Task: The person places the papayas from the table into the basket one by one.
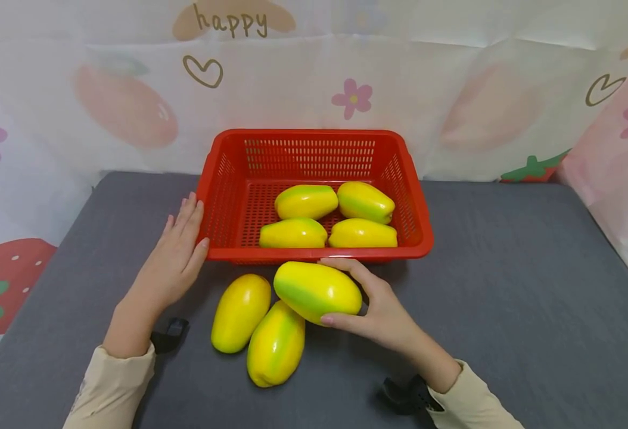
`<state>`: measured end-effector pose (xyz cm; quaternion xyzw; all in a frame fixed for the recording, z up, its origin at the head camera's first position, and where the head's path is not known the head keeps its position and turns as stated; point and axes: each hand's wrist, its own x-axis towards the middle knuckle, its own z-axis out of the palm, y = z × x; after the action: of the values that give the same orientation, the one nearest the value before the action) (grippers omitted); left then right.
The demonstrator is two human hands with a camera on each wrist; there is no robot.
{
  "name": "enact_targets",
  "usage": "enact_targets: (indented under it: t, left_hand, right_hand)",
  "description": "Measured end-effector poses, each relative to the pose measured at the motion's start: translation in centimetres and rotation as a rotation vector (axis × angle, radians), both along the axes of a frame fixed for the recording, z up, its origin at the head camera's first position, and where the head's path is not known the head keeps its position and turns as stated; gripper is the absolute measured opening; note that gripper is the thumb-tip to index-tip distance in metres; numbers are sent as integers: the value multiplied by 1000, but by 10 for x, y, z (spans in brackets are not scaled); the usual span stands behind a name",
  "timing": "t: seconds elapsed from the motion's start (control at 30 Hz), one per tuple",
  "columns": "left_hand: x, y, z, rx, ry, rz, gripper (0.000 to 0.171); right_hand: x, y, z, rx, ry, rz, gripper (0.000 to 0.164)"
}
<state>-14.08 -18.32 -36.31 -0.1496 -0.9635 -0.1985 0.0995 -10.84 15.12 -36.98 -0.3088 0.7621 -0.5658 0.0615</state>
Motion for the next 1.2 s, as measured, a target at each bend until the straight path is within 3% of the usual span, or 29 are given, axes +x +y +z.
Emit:
enact_targets:
  t: [0.47,1.2]
  left_hand:
    - [1,0,1,-7,-12,5,62]
    - [1,1,2,-8,-23,10,63]
  right_hand:
    - [-2,-18,25,-80,68,21,68]
    - [-33,-56,30,-99,11,-88,66]
